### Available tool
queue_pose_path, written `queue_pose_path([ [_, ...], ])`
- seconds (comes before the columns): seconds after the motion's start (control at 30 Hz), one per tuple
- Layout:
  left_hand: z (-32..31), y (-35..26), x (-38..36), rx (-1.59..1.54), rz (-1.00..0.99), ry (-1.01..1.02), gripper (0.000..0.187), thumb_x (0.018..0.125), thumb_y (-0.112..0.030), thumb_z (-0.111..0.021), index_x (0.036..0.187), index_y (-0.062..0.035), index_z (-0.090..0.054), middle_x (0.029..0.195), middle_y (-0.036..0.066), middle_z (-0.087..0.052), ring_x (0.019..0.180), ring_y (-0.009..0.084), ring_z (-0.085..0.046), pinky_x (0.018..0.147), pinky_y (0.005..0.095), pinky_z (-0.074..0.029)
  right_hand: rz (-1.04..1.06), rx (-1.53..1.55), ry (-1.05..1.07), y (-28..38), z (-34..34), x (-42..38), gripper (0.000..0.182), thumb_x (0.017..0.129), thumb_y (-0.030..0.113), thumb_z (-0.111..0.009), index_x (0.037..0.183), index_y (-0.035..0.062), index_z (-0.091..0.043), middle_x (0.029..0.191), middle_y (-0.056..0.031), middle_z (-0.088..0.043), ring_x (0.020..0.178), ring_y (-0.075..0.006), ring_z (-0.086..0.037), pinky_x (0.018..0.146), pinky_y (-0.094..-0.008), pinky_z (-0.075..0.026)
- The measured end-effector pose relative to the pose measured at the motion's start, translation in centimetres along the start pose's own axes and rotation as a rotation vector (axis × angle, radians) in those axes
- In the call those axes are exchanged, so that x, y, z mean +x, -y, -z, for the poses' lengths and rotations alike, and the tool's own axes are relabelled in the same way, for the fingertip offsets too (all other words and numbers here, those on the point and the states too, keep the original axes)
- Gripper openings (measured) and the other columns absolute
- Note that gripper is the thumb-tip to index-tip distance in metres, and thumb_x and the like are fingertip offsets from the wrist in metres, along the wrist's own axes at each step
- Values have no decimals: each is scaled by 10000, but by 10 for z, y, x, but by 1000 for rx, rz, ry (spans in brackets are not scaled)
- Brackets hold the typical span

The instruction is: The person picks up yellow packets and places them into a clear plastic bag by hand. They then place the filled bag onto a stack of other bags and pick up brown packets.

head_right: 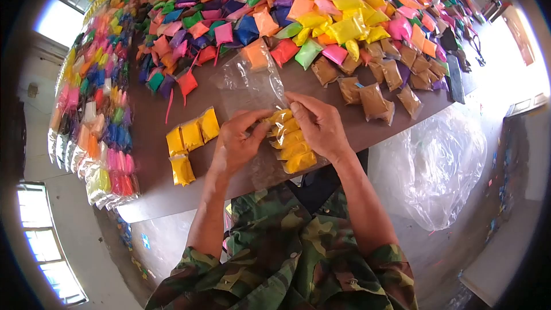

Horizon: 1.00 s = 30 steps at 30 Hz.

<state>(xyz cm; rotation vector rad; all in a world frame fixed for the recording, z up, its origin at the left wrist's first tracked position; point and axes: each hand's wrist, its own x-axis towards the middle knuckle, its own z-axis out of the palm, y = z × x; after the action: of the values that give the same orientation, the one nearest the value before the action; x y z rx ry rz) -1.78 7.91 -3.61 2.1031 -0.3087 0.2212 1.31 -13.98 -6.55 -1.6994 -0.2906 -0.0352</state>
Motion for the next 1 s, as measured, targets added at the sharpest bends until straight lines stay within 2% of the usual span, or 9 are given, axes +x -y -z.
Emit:
queue_pose_path([
  [0.03, -2, 0, 1, 24, -24, -16, 267, 924, -56, -822, 1189, -39, -800, 1001, 146, -792, 962, 318, -729, 836, 398, -579, -6, 8, -2, -1, 0, 1, 313, 1099, 192, -674, 1340, 2, -739, 1138, -81, -792, 967, -92, -674, 845, -275, -548],
  [0.13, -8, -2, 1, -17, -50, -12, 264, 917, -74, -831, 1177, -37, -803, 1003, 153, -790, 978, 346, -718, 885, 426, -572, -47, 50, -23, -6, 0, 1, 301, 1090, 169, -689, 1330, -5, -744, 1114, -54, -796, 973, -79, -667, 846, -269, -546],
  [0.23, -5, -2, 5, -111, 87, 22, 274, 906, -79, -835, 1175, -33, -800, 1006, 155, -793, 998, 353, -716, 881, 436, -575, -62, 16, -34, -5, -2, 0, 286, 1082, 138, -692, 1321, -8, -748, 1103, -36, -797, 966, -69, -667, 852, -257, -544],
  [0.43, -12, 3, 8, -59, -9, -7, 288, 908, -92, -823, 1192, -41, -803, 1091, 172, -796, 1068, 381, -722, 900, 456, -579, -102, 29, -91, -4, -4, 0, 272, 1069, 115, -697, 1304, -8, -755, 1101, -19, -797, 974, -42, -666, 865, -239, -546],
  [0.53, -14, 8, 9, 15, -101, 16, 351, 937, -79, -810, 1287, -95, -797, 1266, 163, -787, 1147, 330, -742, 903, 410, -591, -79, 52, -112, -5, -7, -1, 279, 1062, 105, -699, 1314, -4, -753, 1119, -32, -801, 993, -51, -675, 887, -247, -553],
  [0.63, -15, 10, 10, -7, -42, 93, 353, 950, -93, -803, 1303, -107, -795, 1289, 168, -782, 1193, 322, -741, 931, 392, -593, 8, -36, -133, -4, -7, 2, 285, 1056, 94, -698, 1319, -3, -751, 1140, -57, -806, 1023, -75, -692, 919, -262, -559],
  [0.83, -6, -9, 18, -163, 203, 160, 301, 1000, -115, -764, 1296, -60, -777, 1250, 153, -789, 1145, 248, -747, 917, 355, -597, -70, -48, -93, 0, -3, 4, 292, 1047, 118, -712, 1310, -3, -752, 1147, -74, -813, 1040, -95, -708, 935, -277, -562],
  [1.0, -6, -2, 6, -199, 89, 24, 256, 993, -71, -768, 1244, -20, -772, 1164, 140, -797, 1089, 229, -748, 890, 341, -592, -86, -70, -100, 1, -3, 2, 293, 1037, 134, -732, 1296, -1, -761, 1128, -54, -811, 1020, -72, -693, 903, -257, -557],
])
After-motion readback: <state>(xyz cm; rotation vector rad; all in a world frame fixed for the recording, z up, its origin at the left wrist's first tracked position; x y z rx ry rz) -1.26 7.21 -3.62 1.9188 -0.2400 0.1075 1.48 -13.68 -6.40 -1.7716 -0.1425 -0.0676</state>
